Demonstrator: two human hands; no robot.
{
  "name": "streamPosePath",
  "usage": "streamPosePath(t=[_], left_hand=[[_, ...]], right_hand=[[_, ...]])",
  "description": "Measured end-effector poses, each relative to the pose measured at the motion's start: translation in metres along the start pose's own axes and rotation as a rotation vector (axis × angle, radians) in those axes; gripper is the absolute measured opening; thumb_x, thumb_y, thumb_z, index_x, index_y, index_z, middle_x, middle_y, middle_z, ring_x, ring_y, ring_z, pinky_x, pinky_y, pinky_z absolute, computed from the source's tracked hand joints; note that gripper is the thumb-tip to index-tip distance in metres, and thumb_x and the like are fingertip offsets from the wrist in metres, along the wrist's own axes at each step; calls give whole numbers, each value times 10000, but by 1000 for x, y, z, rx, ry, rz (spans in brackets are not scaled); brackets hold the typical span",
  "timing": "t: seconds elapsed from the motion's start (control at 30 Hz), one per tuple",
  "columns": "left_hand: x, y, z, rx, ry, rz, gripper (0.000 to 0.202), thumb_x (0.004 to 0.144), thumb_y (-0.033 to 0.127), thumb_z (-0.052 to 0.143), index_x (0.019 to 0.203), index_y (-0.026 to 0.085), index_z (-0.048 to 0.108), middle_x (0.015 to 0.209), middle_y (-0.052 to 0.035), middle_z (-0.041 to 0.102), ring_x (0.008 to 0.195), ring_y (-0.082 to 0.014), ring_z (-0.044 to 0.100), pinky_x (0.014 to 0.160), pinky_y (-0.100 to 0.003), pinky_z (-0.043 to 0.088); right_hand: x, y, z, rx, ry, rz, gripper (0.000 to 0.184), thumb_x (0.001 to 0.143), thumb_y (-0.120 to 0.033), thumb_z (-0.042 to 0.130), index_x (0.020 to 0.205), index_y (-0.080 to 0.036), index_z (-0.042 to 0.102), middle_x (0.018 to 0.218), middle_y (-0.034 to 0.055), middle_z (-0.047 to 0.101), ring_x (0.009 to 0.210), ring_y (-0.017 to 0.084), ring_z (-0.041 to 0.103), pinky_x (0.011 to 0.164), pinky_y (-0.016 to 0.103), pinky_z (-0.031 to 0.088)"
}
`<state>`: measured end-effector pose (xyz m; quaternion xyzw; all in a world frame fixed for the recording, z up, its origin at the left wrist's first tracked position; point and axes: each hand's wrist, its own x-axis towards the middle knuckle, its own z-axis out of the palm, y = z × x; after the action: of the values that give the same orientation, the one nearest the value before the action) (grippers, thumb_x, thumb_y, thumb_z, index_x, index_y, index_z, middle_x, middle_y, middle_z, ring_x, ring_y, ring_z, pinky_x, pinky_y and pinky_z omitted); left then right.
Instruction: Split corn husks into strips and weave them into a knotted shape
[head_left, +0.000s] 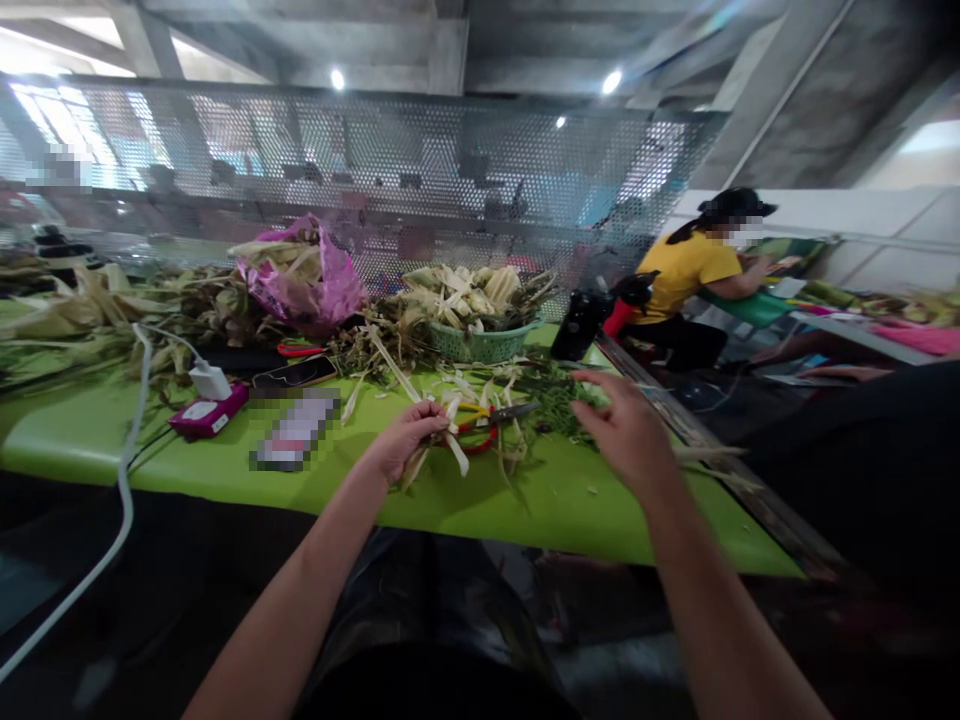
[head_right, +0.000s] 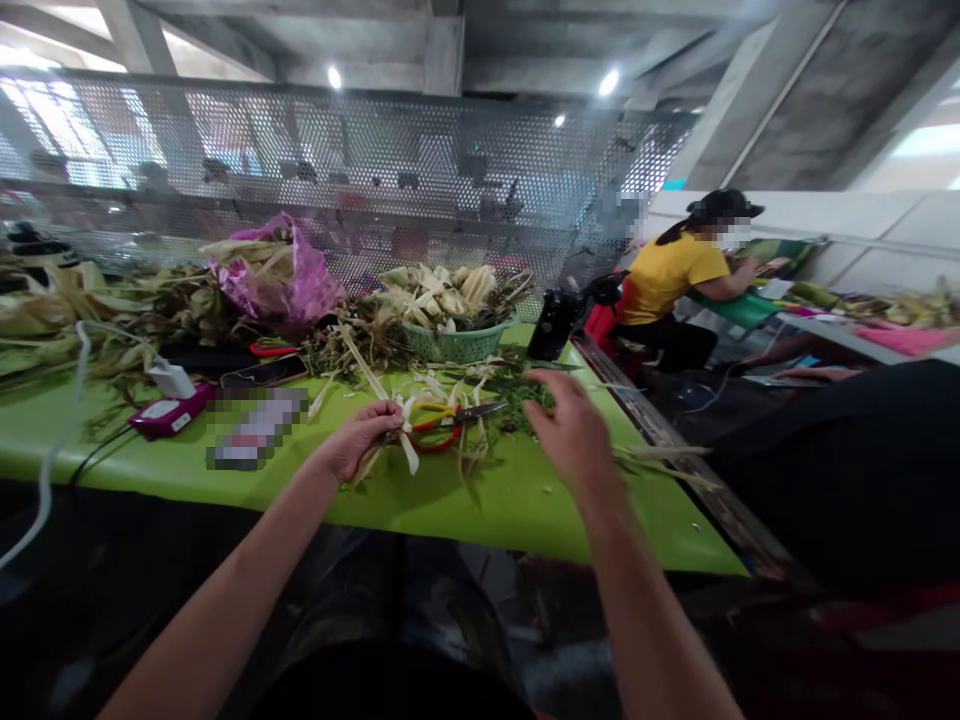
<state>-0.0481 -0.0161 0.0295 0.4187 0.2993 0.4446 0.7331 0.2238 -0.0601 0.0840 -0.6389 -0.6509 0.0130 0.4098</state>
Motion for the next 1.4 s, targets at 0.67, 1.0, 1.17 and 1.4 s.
streamPosePath(t=[0.67,1.0,1.17,1.4], left_hand=[[-1,-17,7,-29,-65,9,236,637,245,737,771,154,565,641,25,575,551,-67,521,576,-191,405],[-2,-20,7,-25,-54,44,256,643,260,741,790,149,563,658,25,582,564,-68,532,587,-191,406],[-2,-20,10,-6,-12,63,282,611,278,761,764,148,562,640,33,572,564,-70,515,588,-199,387],[1,-25,11,119,50,155,240,596,261,760,710,125,598,654,14,586,609,-75,504,632,-209,381]], right_hand=[[-26,-49,82,715,-565,256,199,723,-286,595,899,-198,559,793,-11,593,498,90,495,461,228,373],[-24,-54,80,729,-516,301,142,686,-249,617,766,-183,520,642,-42,554,423,61,455,406,200,321],[-25,-60,77,871,-536,360,165,686,-249,629,783,-185,512,670,-31,572,524,91,528,503,227,432],[-21,-59,80,718,-487,198,203,703,-326,657,817,-170,594,685,-8,579,606,119,516,521,234,417]])
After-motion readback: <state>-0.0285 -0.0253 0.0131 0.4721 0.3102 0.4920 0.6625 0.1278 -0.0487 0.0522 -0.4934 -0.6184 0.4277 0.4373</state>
